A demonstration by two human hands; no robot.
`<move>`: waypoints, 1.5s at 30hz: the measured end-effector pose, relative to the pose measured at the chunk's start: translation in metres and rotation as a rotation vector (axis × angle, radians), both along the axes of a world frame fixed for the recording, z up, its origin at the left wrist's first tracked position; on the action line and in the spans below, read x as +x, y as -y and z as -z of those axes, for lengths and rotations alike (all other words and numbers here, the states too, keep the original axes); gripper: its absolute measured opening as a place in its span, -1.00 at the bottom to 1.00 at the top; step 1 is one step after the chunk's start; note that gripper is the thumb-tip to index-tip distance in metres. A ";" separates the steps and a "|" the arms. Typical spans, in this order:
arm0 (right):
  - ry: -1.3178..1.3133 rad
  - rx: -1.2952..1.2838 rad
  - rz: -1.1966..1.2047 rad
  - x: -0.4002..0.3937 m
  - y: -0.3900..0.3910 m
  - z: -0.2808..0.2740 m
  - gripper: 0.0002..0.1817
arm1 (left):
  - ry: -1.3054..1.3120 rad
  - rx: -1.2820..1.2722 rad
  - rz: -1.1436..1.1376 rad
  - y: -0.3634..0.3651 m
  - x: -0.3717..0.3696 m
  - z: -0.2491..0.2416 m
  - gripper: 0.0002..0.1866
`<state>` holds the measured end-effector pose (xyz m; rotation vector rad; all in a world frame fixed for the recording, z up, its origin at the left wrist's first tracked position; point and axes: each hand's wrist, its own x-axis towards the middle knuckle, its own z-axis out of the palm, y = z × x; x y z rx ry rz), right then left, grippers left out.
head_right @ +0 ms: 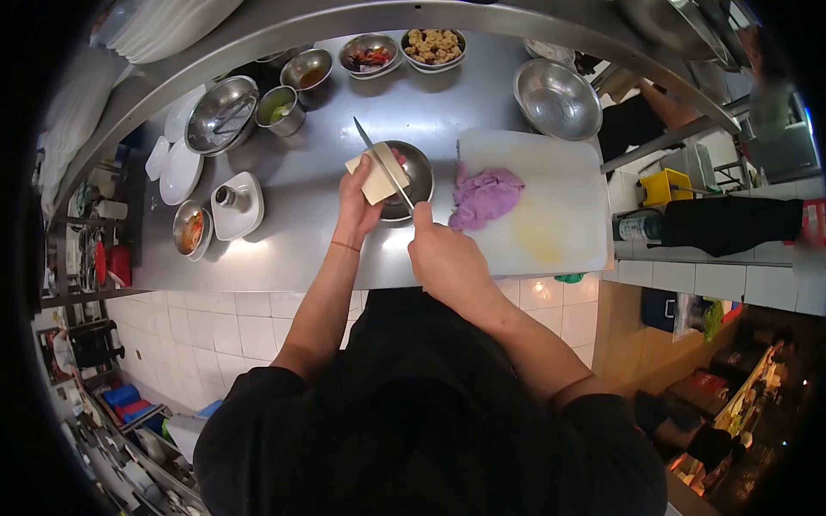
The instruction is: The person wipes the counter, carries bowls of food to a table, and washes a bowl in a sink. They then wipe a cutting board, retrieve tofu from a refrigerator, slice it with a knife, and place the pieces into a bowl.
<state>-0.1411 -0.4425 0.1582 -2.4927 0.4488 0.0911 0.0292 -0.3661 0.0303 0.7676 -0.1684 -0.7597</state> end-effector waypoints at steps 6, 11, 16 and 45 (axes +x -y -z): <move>-0.088 -0.022 -0.035 -0.001 0.003 -0.014 -0.80 | 0.063 -0.035 0.007 0.007 -0.002 -0.001 -0.51; -0.084 -0.016 -0.033 0.010 0.002 0.014 -0.81 | 0.045 -0.060 -0.031 0.010 -0.007 -0.001 -0.49; -0.079 0.021 -0.009 0.029 -0.002 0.053 -0.74 | -0.003 -0.086 -0.004 0.009 -0.007 -0.012 -0.47; -0.104 -0.125 -0.065 0.022 0.007 -0.015 -0.78 | -0.157 0.034 -0.070 0.008 0.003 0.003 -0.60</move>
